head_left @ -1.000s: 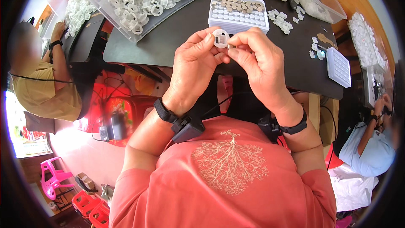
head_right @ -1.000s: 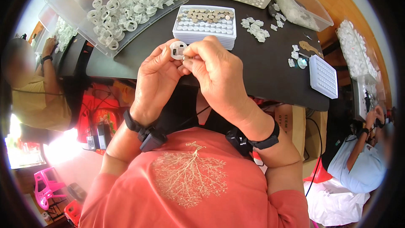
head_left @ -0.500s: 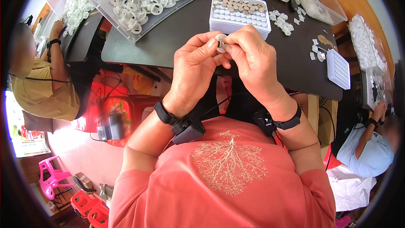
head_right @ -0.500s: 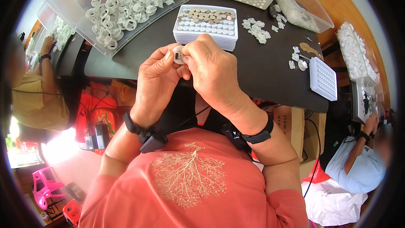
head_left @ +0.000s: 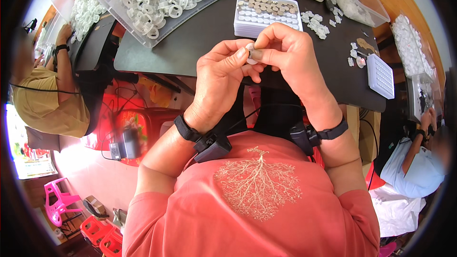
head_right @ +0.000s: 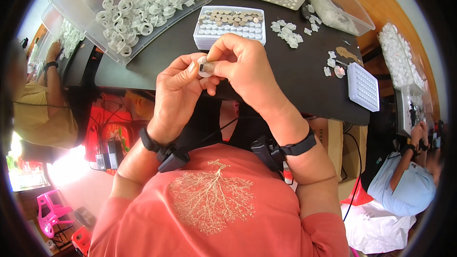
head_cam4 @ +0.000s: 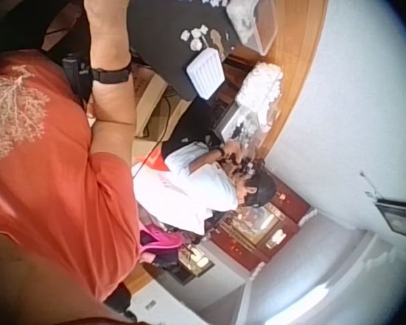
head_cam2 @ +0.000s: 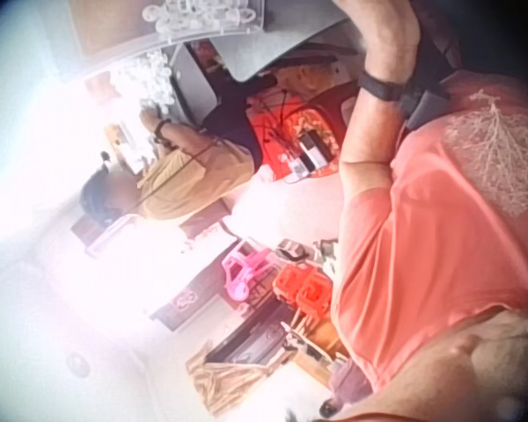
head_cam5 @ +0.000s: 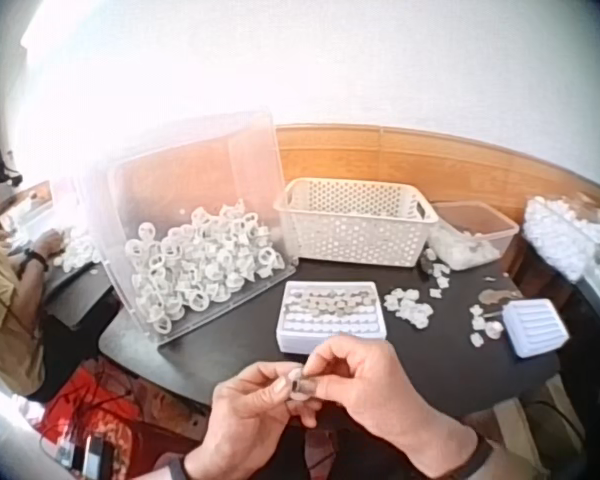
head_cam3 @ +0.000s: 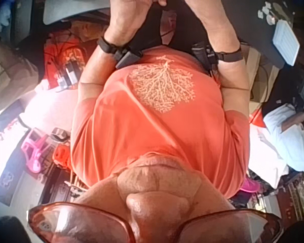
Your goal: Manually assembling small white plastic components by inserting metal or electronic pieces and joining parts together.
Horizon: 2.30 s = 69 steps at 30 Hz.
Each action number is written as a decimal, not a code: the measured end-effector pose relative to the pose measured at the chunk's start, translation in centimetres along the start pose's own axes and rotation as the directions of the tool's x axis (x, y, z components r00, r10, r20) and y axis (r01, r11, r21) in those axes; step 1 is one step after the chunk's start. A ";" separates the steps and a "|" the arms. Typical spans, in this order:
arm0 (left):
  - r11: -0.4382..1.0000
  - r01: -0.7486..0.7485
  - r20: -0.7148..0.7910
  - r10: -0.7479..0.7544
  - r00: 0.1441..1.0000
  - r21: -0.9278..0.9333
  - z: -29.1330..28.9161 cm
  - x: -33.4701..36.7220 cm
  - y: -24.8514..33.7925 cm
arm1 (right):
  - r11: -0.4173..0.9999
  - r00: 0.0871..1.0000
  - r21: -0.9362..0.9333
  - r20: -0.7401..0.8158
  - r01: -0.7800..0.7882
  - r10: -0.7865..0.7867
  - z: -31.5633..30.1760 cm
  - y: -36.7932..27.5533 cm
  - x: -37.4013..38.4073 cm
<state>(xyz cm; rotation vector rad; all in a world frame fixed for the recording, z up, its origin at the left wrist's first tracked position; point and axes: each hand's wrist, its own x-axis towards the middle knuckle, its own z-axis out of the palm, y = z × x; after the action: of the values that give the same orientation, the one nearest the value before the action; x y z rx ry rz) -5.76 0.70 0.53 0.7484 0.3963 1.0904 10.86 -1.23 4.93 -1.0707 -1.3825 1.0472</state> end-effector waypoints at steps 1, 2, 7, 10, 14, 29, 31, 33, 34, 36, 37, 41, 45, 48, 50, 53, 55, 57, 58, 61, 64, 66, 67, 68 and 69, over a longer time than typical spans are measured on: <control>1.000 0.005 0.001 -0.005 1.000 0.021 0.1 0.0 0.0 | 0.990 0.993 0.084 0.058 -0.111 0.106 -0.3 -0.2 0.3; 0.999 0.009 0.001 -0.009 1.000 0.042 0.2 0.0 0.1 | 0.984 0.990 0.122 0.068 -0.132 0.125 -0.4 -0.3 0.5; 0.997 0.034 0.023 -0.036 0.999 0.073 0.2 -0.1 0.6 | 0.986 0.985 0.027 0.058 -0.163 0.162 -1.1 -0.1 0.6; 0.994 0.057 0.031 -0.060 0.998 0.091 0.2 0.1 0.9 | 0.988 0.986 0.011 0.052 -0.157 0.156 -1.1 -0.2 0.6; 0.993 0.118 0.022 -0.118 0.993 0.024 -0.1 0.8 1.0 | 0.984 0.984 0.052 0.060 -0.171 0.168 -1.0 -0.6 1.0; 0.997 0.064 -0.045 -0.062 0.997 0.041 -0.4 1.2 1.4 | 0.659 0.937 -0.667 0.219 0.348 -0.272 -1.1 -2.0 8.1; 0.997 0.073 -0.043 -0.072 0.996 0.033 -0.6 1.1 1.5 | 0.483 0.860 -0.731 0.289 0.482 -0.420 -0.3 -2.3 8.7; 0.996 0.088 -0.041 -0.088 0.995 -0.002 -0.8 1.0 1.7 | 0.476 0.901 -0.774 0.282 0.417 -0.331 0.3 -3.4 8.6; 0.996 0.086 -0.044 -0.086 0.995 -0.006 -1.0 1.0 1.7 | 0.475 0.900 -0.774 0.287 0.419 -0.328 0.4 -3.6 8.4; 0.995 0.085 -0.003 -0.085 0.996 -0.047 -1.3 1.1 1.5 | 0.665 0.973 -0.715 0.211 0.216 -0.089 0.2 -3.9 8.1; 0.995 0.082 0.000 -0.082 0.997 -0.049 -1.3 1.1 1.6 | 0.662 0.973 -0.717 0.212 0.218 -0.091 0.0 -3.7 7.9; 0.995 0.071 -0.004 -0.072 0.997 -0.075 -1.5 0.7 1.8 | 0.796 0.971 -0.562 0.067 0.225 -0.227 -1.5 -3.0 7.0; 0.993 -0.098 -0.103 0.104 0.989 0.058 -1.2 1.4 3.2 | 0.615 0.917 -0.746 -0.014 0.256 -0.399 -3.9 -1.9 8.4; 0.970 -0.185 -0.238 0.220 0.946 0.160 -1.4 3.4 3.7 | 0.400 0.879 -0.840 0.172 0.366 -0.445 -4.1 -1.7 10.4; 0.961 -0.199 -0.272 0.247 0.930 0.191 -1.3 4.6 3.6 | 0.332 0.845 -0.838 0.249 0.434 -0.474 -3.9 -1.0 11.9; 0.960 -0.214 -0.303 0.261 0.916 0.180 -1.7 5.8 3.0 | 0.217 0.801 -0.832 0.369 0.511 -0.470 -3.2 0.0 13.6; 0.952 -0.213 -0.309 0.276 0.910 0.221 -1.6 6.3 2.8 | 0.161 0.805 -0.836 0.426 0.525 -0.413 -2.9 0.8 14.3; 0.955 -0.201 -0.320 0.265 0.910 0.217 -1.3 6.2 2.9 | 0.151 0.804 -0.835 0.436 0.529 -0.404 -2.9 1.0 14.0; 0.960 -0.188 -0.330 0.250 0.910 0.210 -1.2 6.0 3.0 | 0.140 0.805 -0.836 0.445 0.530 -0.392 -2.8 1.1 13.8; 0.961 -0.180 -0.321 0.242 0.916 0.212 -1.1 5.6 3.0 | 0.157 0.801 -0.830 0.439 0.535 -0.406 -3.0 1.4 13.7; 0.957 -0.181 -0.296 0.245 0.923 0.225 -1.1 5.2 2.9 | 0.161 0.800 -0.826 0.445 0.540 -0.401 -2.9 1.4 13.6; 0.960 -0.182 -0.298 0.241 0.924 0.212 -1.3 5.1 2.7 | 0.161 0.797 -0.825 0.444 0.542 -0.409 -2.8 1.6 13.8; 0.963 -0.184 -0.301 0.238 0.923 0.199 -1.4 5.0 2.7 | 0.161 0.794 -0.824 0.442 0.544 -0.417 -2.9 1.7 13.9; 0.963 -0.183 -0.299 0.238 0.924 0.200 -1.4 4.9 2.7 | 0.161 0.794 -0.825 0.441 0.542 -0.418 -2.9 1.8 13.8; 0.966 -0.167 -0.295 0.221 0.929 0.196 -1.5 4.8 2.8 | 0.128 0.783 -0.830 0.445 0.543 -0.435 -2.9 1.8 13.8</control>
<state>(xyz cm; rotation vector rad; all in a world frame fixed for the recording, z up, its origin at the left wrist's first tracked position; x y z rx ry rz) -6.50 6.28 1.82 0.7749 0.7049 1.3840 13.21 12.70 6.33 -1.1625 -2.3250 -0.4181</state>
